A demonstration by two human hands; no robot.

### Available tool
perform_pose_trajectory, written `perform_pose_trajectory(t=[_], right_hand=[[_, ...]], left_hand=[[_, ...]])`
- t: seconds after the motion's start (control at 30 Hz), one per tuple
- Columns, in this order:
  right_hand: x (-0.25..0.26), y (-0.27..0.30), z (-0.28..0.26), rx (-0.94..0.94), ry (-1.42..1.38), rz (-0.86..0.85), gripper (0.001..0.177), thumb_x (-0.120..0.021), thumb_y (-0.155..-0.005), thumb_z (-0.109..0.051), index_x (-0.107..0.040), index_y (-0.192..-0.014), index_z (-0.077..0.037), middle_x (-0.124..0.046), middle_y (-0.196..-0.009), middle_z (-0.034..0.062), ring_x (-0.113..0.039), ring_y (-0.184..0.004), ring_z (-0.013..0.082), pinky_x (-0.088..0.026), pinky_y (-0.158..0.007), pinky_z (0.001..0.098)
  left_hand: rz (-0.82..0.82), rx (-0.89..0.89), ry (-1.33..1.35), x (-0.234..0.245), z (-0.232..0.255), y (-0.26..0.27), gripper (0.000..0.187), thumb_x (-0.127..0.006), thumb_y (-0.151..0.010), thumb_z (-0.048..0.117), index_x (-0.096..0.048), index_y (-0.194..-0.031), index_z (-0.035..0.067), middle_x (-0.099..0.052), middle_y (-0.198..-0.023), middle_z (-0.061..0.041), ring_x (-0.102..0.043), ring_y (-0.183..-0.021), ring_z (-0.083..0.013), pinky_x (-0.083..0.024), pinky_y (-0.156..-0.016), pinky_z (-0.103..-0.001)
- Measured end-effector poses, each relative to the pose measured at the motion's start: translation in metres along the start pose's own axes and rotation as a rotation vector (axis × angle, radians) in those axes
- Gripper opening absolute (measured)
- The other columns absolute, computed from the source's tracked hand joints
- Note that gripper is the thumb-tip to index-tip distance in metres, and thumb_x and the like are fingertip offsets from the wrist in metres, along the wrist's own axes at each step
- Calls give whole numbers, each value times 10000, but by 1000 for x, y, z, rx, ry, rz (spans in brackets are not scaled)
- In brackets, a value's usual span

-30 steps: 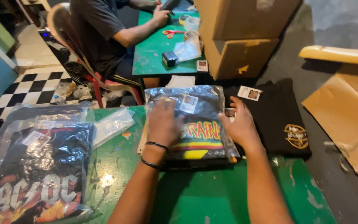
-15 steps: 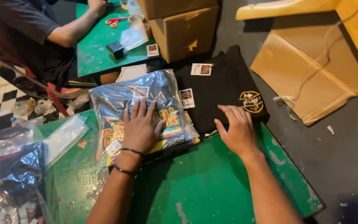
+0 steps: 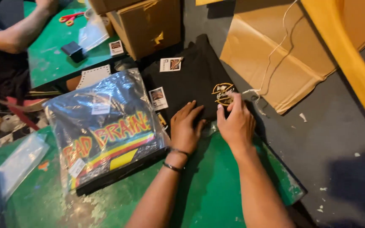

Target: Unfolding, inspecting, and refolding t-shirts on a table.

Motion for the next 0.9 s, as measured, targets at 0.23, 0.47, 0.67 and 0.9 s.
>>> perform_pose_trajectory(t=[0.23, 0.47, 0.67, 0.9], right_hand=[[-6, -5, 8, -168, 18, -71, 335, -598, -984, -490, -556, -1067, -168, -763, -917, 130, -729, -895, 445, -529, -750, 609], [-19, -2, 18, -180, -43, 18, 391, -631, -967, -514, -658, -1118, -155, -744, -952, 165, -710, -932, 450, -542, -748, 593], [-16, -3, -3, 195, -506, 130, 504, -599, -981, -119, -479, -1455, 5, -618, -1230, 272, -642, -1109, 443, -518, -922, 523], [-28, 8, -20, 300, -882, -61, 579, -422, -1064, -201, -296, -1589, 8, -518, -1505, 250, -494, -1414, 386, -423, -1161, 508]], left_hand=[[258, 134, 147, 11, 1, -11, 208, -683, -977, 252, -722, -1181, 267, -784, -977, -16, -752, -984, -256, -548, -878, -397], [313, 182, 250, 19, 12, -10, 187, -627, -990, 173, -721, -1151, 162, -786, -1000, -108, -749, -976, -318, -557, -840, -406], [166, -85, 47, 20, 39, -13, 653, -717, -789, 95, -536, -1413, 35, -561, -1453, -256, -536, -1356, -423, -403, -1088, -575], [310, 105, 446, -1, 7, -14, 325, -656, -956, 52, -639, -1276, -3, -710, -1214, -252, -646, -1177, -476, -484, -1044, -573]])
Point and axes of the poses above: each hand's wrist, its own y-axis away from the middle knuckle, its own x-axis out of the back of the hand, z = x × y, the point moved 2 cm from there along -y, towards the middle knuckle
